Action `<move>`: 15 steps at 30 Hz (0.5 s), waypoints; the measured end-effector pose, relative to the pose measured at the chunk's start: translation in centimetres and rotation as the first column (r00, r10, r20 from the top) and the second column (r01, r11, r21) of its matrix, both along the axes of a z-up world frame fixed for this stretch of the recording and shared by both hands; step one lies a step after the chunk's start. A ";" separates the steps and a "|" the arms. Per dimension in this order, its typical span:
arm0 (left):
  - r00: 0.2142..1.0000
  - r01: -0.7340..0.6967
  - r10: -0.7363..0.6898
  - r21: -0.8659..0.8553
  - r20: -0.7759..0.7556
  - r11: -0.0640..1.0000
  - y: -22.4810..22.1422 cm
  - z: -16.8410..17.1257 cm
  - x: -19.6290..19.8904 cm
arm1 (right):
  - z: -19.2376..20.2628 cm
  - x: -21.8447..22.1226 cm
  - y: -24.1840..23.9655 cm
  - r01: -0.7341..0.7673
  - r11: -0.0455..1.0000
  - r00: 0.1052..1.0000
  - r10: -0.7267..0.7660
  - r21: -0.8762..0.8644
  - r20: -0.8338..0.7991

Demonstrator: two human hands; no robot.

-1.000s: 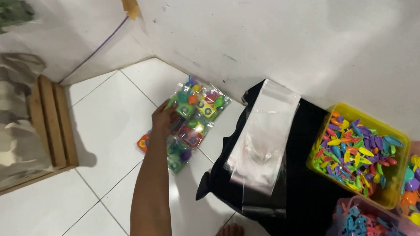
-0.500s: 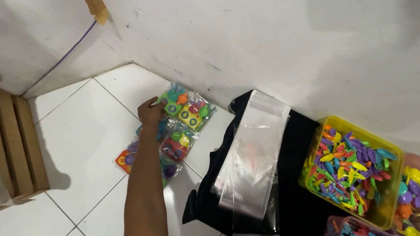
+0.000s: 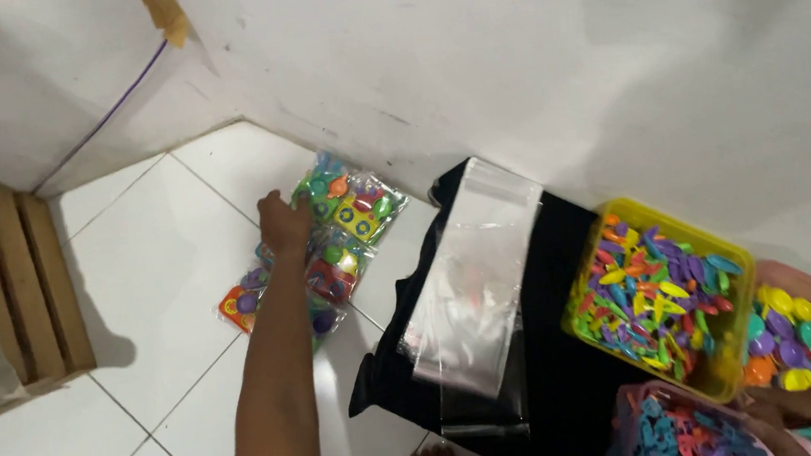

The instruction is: The person sits on a tiled floor and sorts colorful plastic toys from containers into clear plastic bags. They pick up various items, including a green toy camera and other small shapes, place them into bags, and arrange the filled bags on the floor.

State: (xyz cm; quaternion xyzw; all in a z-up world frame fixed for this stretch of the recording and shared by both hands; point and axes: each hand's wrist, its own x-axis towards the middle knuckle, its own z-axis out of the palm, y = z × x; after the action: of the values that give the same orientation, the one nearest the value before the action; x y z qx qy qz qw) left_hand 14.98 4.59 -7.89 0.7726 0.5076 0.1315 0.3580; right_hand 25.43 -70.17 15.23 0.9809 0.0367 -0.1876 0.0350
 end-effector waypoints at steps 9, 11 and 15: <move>0.925 0.189 -0.216 0.112 0.311 0.975 -7.5 7.7 -5.5 | 12.0 -14.9 11.1 -0.043 0.984 0.999 0.036 0.171 0.041; 0.855 0.262 -0.320 0.194 0.408 0.945 -11.2 11.0 -7.6 | 13.3 -15.3 10.8 -0.074 0.972 0.997 0.073 0.223 0.015; 0.341 0.685 -0.915 0.610 0.215 0.399 -21.1 21.6 -12.8 | 17.4 -16.6 12.5 -0.196 0.865 0.980 0.163 0.461 0.112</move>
State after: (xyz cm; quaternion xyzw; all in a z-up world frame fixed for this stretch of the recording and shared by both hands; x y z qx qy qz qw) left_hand 2.19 -16.47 13.69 0.9079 -0.1144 0.2404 0.3239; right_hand 8.85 -57.69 32.64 0.9582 0.1710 -0.1351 -0.1852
